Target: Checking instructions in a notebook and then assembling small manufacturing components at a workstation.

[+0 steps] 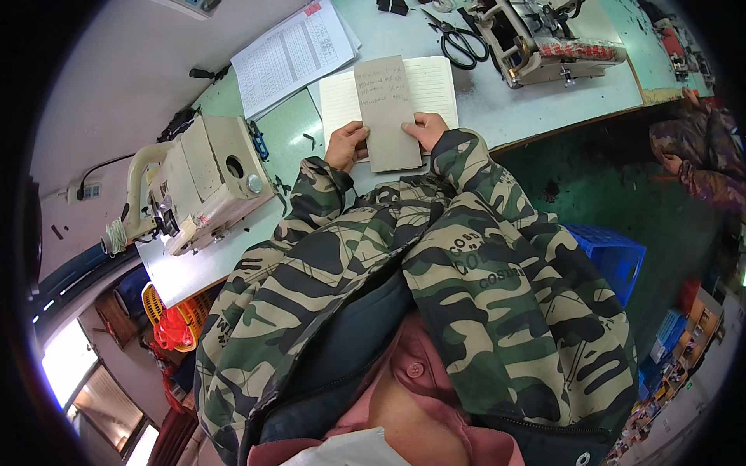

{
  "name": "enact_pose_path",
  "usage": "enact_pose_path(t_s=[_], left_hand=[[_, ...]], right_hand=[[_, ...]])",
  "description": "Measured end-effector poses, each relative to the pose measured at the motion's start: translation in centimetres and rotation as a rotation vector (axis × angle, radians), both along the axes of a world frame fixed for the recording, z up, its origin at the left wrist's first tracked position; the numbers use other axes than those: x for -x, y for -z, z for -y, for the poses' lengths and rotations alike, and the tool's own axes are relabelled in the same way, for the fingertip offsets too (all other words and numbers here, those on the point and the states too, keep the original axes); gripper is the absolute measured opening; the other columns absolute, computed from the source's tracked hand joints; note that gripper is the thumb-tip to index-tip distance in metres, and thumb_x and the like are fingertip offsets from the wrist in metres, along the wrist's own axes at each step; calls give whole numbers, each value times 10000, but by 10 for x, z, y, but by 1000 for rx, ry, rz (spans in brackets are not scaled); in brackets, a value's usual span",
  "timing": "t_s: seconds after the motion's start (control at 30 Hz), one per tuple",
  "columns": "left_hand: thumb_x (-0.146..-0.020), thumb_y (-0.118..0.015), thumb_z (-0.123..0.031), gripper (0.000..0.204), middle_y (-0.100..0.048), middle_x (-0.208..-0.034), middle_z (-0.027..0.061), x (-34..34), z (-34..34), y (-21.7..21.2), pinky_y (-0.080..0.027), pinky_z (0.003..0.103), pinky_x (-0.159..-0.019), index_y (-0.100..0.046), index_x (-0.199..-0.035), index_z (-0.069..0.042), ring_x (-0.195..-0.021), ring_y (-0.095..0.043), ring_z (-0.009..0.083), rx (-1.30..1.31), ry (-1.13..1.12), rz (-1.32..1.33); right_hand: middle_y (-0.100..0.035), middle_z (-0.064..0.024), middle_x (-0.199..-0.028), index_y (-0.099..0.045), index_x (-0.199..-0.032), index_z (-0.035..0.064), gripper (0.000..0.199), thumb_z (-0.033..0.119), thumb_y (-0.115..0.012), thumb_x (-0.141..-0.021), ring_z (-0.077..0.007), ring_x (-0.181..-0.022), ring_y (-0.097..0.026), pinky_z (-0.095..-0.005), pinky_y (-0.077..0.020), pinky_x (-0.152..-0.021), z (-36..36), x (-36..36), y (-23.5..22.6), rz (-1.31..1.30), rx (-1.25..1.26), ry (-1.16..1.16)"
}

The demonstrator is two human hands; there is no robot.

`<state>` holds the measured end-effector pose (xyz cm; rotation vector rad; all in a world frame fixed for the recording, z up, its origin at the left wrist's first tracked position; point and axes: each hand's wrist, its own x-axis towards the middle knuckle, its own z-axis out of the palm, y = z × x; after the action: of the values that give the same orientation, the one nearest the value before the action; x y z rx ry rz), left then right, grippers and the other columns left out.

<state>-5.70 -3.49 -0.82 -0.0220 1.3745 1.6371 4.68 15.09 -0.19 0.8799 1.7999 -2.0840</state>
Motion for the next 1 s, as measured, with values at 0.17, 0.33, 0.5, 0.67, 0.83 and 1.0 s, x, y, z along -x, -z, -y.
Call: enact_pose_path(t_s=[0.17, 0.33, 0.5, 0.67, 0.83, 1.0], left_hand=[[-851, -520, -106, 238, -606, -872, 102, -2, 1, 1, -546, 286, -658, -553, -1032, 44, -729, -621, 163, -24, -72, -30], [-870, -517, -181, 246, -597, -890, 91, 24, -6, -7, -531, 283, -616, -555, -1013, 15, -745, -615, 169, 13, 3, -93], [-895, -453, -273, 374, -507, -1105, 79, 69, -8, -60, -465, 303, -709, -437, -1198, -54, -906, -549, 193, -22, -203, -167], [-881, -488, -252, 387, -529, -1066, 126, 85, -54, -58, -498, 370, -692, -438, -1213, -59, -917, -556, 249, 4, -88, -225], [-867, -498, -193, 408, -546, -1016, 143, 68, -43, -48, -497, 281, -610, -405, -1231, -34, -781, -591, 192, 34, -148, -223], [-852, -529, -193, 398, -582, -949, 161, 51, -25, -45, -519, 315, -617, -444, -1177, 20, -766, -611, 230, 24, -57, -82]], right_hand=[[-617, -99, -890, -553, -1055, -31, 307, 180, -574, -832, -168, -743, -612, -280, -510, -629, 3, 4, -10, -95, 0, 5], [-623, -105, -888, -564, -1044, -41, 306, 168, -589, -821, -154, -755, -603, -263, -490, -657, -6, 7, -24, -126, -30, 0], [-627, -109, -890, -563, -1048, -58, 317, 153, -597, -814, -140, -766, -595, -253, -476, -679, 8, 26, -40, -85, 5, -169], [-618, -74, -885, -558, -1049, -35, 319, 195, -583, -831, -126, -751, -588, -249, -480, -672, -8, 19, -38, -171, -87, -94], [-607, -94, -946, -535, -1087, -53, 329, 168, -559, -845, -142, -813, -580, -256, -467, -737, 1, 32, -33, -169, -49, -91], [-594, -114, -995, -522, -1106, -63, 328, 144, -542, -853, -160, -876, -568, -271, -451, -795, -9, 34, -38, -195, -40, -40]])
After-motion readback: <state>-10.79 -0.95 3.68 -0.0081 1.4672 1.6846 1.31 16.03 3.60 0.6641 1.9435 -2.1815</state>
